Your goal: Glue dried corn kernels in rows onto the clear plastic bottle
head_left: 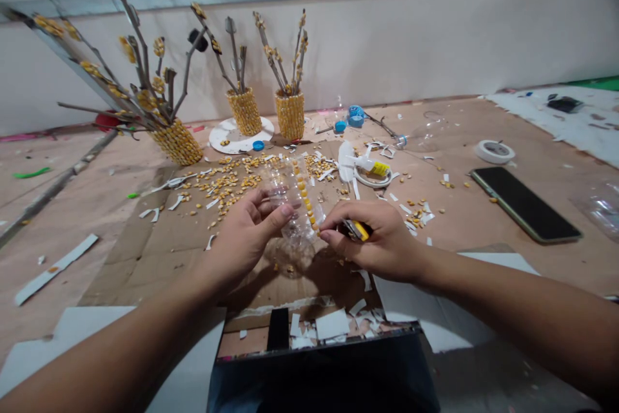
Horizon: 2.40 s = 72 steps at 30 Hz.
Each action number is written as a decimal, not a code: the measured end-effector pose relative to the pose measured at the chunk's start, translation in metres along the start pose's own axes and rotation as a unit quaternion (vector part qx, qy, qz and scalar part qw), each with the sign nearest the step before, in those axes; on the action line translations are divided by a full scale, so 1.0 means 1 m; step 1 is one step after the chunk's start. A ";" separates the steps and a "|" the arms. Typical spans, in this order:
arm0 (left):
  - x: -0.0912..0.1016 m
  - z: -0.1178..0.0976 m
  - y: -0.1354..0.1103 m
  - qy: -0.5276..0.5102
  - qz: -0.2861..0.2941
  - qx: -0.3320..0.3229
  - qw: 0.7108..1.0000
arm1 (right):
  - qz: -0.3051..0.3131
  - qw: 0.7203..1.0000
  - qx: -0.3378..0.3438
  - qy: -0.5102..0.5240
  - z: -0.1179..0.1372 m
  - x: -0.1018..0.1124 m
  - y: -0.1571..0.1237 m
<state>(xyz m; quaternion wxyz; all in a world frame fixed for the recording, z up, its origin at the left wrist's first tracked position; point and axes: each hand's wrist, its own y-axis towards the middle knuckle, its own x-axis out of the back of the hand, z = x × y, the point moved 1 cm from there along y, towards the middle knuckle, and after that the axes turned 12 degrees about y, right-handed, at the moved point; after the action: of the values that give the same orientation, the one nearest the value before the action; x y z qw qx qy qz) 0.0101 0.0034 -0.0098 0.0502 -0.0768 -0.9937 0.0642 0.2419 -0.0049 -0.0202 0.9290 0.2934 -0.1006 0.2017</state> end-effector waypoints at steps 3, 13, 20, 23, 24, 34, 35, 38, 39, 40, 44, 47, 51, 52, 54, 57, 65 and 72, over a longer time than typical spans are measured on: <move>-0.001 -0.001 -0.001 -0.004 0.004 0.004 1.000 | -0.004 1.000 -0.014 -0.004 0.002 -0.001 0.002; -0.001 -0.002 -0.003 0.019 0.016 -0.007 1.000 | -0.009 0.998 -0.056 -0.004 0.003 -0.002 0.001; -0.001 -0.002 -0.003 0.034 0.017 -0.020 0.999 | 0.004 0.997 -0.071 -0.006 0.003 -0.001 0.002; -0.002 -0.002 -0.003 0.030 0.016 -0.021 0.999 | 0.001 0.997 -0.078 -0.004 0.004 -0.001 0.002; -0.002 -0.002 -0.002 0.027 0.015 -0.020 0.999 | -0.002 0.997 -0.076 0.000 0.004 -0.001 0.003; 0.001 0.000 0.002 -0.083 0.027 0.062 0.994 | -0.102 0.977 -0.148 -0.118 -0.014 0.019 0.018; 0.001 0.000 0.002 -0.088 0.036 0.064 0.993 | -0.095 0.974 -0.155 -0.136 -0.018 0.020 0.018; 0.003 0.001 0.002 -0.086 0.046 0.063 0.993 | -0.059 0.963 -0.185 -0.190 -0.029 0.021 0.019; 0.004 0.002 0.002 -0.077 0.044 0.057 0.994 | -0.047 0.957 -0.195 -0.211 -0.032 0.021 0.019; 0.007 0.002 0.003 -0.060 0.042 0.044 0.996 | -0.036 0.950 -0.203 -0.233 -0.034 0.021 0.019; 0.018 0.002 0.006 0.066 0.038 -0.060 0.995 | -0.017 0.931 -0.218 -0.292 -0.038 0.021 0.020; 0.024 0.002 0.009 0.151 0.041 -0.109 0.982 | -0.018 0.927 -0.226 -0.298 -0.040 0.022 0.021; 0.028 0.008 0.015 0.197 0.074 -0.116 0.971 | -0.014 0.932 -0.222 -0.288 -0.040 0.021 0.022; 0.028 0.009 0.016 0.198 0.084 -0.115 0.970 | -0.013 0.932 -0.226 -0.284 -0.041 0.021 0.022; 0.030 0.011 0.017 0.201 0.093 -0.119 0.968 | -0.014 0.932 -0.233 -0.277 -0.041 0.021 0.022; 0.032 0.011 0.016 0.212 0.099 -0.139 0.962 | -0.017 0.933 -0.235 -0.272 -0.041 0.021 0.022; 0.036 0.007 0.015 0.190 0.081 -0.236 0.949 | -0.030 0.930 -0.243 -0.276 -0.039 0.024 0.023; 0.034 0.003 0.015 0.211 0.060 -0.226 0.949 | -0.010 0.924 -0.244 -0.293 -0.038 0.024 0.024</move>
<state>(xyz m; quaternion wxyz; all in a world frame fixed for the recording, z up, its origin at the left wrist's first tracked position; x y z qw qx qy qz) -0.0219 0.0227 -0.0117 0.2363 -0.1577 -0.9424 -0.1768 0.2560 0.0425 -0.0312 0.9030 0.1048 -0.4113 0.0667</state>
